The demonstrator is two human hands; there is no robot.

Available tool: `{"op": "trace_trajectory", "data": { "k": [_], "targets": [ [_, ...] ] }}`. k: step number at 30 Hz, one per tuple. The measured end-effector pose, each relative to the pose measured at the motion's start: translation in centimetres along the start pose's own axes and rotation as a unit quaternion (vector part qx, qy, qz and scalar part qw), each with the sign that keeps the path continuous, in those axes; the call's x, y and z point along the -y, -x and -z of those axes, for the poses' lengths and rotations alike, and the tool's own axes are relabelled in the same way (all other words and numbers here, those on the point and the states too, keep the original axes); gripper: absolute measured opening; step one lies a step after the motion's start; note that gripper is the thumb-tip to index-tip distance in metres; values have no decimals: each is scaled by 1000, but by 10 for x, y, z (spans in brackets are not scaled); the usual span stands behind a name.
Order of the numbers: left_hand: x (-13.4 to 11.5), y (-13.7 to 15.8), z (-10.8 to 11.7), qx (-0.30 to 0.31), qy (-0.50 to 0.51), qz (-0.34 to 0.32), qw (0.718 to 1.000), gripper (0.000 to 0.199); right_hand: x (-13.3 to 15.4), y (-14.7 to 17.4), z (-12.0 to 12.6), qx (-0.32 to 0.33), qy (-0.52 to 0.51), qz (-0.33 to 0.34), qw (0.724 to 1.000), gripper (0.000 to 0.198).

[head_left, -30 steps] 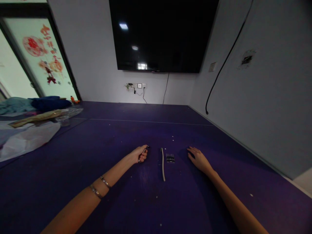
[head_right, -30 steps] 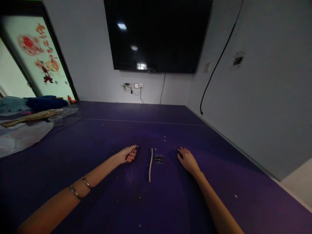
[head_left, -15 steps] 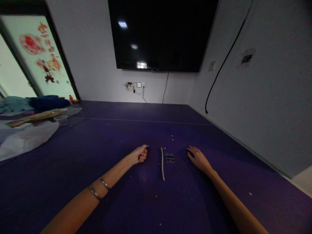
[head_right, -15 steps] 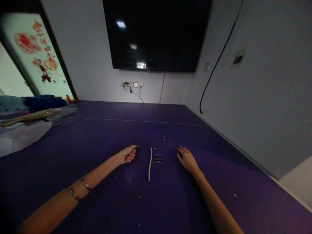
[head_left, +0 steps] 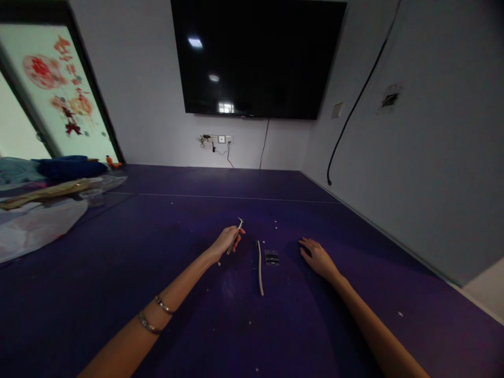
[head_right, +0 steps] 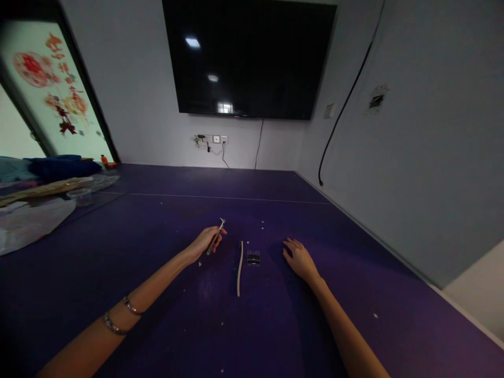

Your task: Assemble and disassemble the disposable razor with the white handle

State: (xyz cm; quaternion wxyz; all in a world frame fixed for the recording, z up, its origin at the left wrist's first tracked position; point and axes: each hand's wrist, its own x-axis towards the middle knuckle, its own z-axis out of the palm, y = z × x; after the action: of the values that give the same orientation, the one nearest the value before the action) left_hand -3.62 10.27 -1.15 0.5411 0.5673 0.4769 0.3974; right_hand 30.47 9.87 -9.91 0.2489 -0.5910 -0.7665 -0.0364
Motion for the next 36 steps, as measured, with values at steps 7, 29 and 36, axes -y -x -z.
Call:
{"op": "trace_trajectory", "data": {
  "k": [7, 29, 36],
  "targets": [
    [-4, 4, -4, 48, -21, -74, 996, 17, 1, -2, 7, -38, -45, -22, 998, 39],
    [-11, 39, -19, 38, -1, -143, 989, 20, 200, 25, 25, 157, 47, -36, 986, 28],
    [-19, 48, -21, 56, -48, -161, 984, 18, 179, 14, 49, 78, -105, -44, 990, 27]
  ]
}}
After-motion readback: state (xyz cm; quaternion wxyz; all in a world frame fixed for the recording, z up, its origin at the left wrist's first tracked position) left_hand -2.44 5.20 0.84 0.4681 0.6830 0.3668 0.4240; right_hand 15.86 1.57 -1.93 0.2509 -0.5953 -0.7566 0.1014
